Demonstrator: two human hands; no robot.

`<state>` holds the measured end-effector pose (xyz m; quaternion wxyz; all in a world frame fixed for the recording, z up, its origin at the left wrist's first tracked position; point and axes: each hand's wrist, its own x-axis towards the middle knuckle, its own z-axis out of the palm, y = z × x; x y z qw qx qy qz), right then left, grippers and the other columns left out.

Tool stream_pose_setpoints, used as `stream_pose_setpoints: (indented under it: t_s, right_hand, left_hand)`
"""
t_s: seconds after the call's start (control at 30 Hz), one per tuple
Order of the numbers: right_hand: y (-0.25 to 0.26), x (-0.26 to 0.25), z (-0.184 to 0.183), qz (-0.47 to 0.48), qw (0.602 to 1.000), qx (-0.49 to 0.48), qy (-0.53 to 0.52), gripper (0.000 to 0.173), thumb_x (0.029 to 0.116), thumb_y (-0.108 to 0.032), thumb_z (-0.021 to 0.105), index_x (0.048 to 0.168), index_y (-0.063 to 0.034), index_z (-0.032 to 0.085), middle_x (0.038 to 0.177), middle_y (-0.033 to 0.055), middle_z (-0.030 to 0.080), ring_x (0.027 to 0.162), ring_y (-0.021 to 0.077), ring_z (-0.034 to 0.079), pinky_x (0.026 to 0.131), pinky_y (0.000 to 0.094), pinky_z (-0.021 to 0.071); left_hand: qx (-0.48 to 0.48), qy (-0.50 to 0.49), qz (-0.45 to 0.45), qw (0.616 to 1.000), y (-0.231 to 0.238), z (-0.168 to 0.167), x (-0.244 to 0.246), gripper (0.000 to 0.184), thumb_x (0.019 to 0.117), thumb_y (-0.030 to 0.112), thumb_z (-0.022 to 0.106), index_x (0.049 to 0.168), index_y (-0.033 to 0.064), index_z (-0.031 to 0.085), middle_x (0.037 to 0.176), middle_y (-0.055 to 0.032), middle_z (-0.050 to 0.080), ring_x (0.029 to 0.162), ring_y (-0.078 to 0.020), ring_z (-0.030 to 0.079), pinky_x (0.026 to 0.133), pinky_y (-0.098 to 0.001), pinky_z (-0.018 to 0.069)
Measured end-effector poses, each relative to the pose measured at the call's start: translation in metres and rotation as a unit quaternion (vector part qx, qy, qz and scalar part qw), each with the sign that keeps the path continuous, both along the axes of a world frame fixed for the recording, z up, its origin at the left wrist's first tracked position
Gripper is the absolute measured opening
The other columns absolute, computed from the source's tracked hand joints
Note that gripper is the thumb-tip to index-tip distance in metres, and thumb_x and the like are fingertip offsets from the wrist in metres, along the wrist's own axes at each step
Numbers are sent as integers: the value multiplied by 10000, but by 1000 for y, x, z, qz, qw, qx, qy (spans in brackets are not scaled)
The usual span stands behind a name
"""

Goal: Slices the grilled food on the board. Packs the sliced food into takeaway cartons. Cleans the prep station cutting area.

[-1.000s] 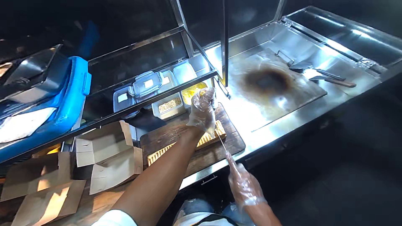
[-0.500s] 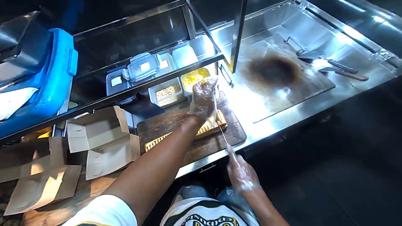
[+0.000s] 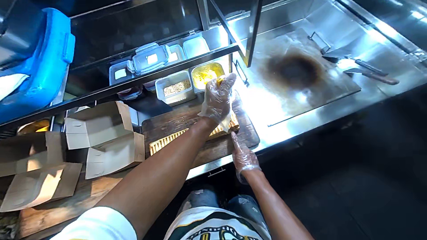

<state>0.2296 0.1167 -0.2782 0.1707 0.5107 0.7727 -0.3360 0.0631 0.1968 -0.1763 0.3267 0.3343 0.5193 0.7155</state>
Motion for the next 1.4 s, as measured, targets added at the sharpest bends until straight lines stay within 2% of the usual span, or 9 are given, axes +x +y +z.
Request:
stream_pose_setpoints:
  t_s: [0.23, 0.33, 0.4, 0.53, 0.63, 0.8, 0.93, 1.1, 1.4]
  right_hand:
    - [-107, 156, 3, -10, 995, 36, 90, 686, 984, -151, 535, 1625, -283, 331, 1126, 196, 704, 754, 336, 723, 686, 539, 606]
    - [-122, 186, 17, -61, 959, 36, 276, 587, 971, -46, 561, 1548, -95, 467, 1327, 153, 681, 1024, 211, 740, 920, 406, 607]
    - [-115, 172, 30, -115, 936, -57, 329, 583, 1006, -76, 533, 1576, -124, 421, 1524, 64, 548, 1151, 104, 689, 994, 325, 573]
    - [-110, 139, 24, -282, 874, -186, 348, 611, 1004, -92, 536, 1580, -262, 421, 1123, 66, 678, 600, 128, 580, 515, 331, 529]
    - [-113, 144, 39, -152, 941, -77, 293, 620, 1008, -79, 530, 1600, -201, 387, 1460, 36, 607, 1047, 116, 716, 921, 339, 592]
    - [-122, 134, 57, -45, 972, 66, 220, 654, 962, -87, 556, 1589, -210, 418, 1022, 136, 714, 715, 231, 701, 677, 438, 619]
    - [-101, 90, 61, -43, 984, 64, 159, 666, 984, -140, 535, 1610, -297, 367, 1061, 141, 717, 768, 269, 721, 694, 466, 614]
    - [-38, 4, 58, 2, 999, -33, 15, 665, 1061, -221, 442, 1652, -367, 173, 1361, 159, 634, 1133, 328, 689, 984, 514, 541]
    - [-39, -6, 58, 8, 999, -28, -30, 681, 1059, -223, 446, 1651, -385, 150, 1276, 170, 669, 1047, 347, 710, 909, 534, 567]
  left_hand:
    - [13, -5, -5, 1000, -3, 1, -6, 280, 1020, 214, 557, 743, 173, 568, 574, 73, 468, 483, -68, 443, 485, -248, 433]
    - [17, -25, -4, 1000, -9, 0, -7, 278, 1012, 211, 544, 736, 179, 547, 562, 69, 463, 475, -71, 439, 480, -250, 425]
    - [24, -31, 3, 999, -11, -1, -7, 293, 1004, 202, 542, 712, 175, 543, 549, 61, 461, 463, -77, 438, 469, -250, 420]
    - [-35, -47, -47, 997, -6, 14, -10, 244, 1017, 182, 553, 777, 139, 565, 565, 44, 477, 480, -80, 467, 486, -247, 448]
    - [-3, -56, -59, 997, -11, 58, -14, 237, 1022, 171, 526, 790, 140, 560, 564, 44, 474, 479, -75, 457, 471, -236, 430]
    - [33, -53, -51, 997, -21, 72, -18, 275, 1007, 139, 527, 734, 171, 534, 540, 63, 435, 449, -59, 414, 445, -214, 397]
    - [15, -42, -26, 999, -15, 50, -23, 275, 992, 134, 539, 719, 166, 550, 530, 65, 432, 433, -61, 406, 430, -223, 392]
    - [-24, -1, 4, 1000, -8, 19, -26, 220, 986, 154, 588, 767, 155, 573, 567, 67, 480, 476, -71, 466, 477, -250, 451]
    - [-21, 40, 17, 999, -8, 1, -26, 245, 984, 121, 554, 742, 148, 577, 564, 65, 491, 477, -64, 466, 482, -247, 443]
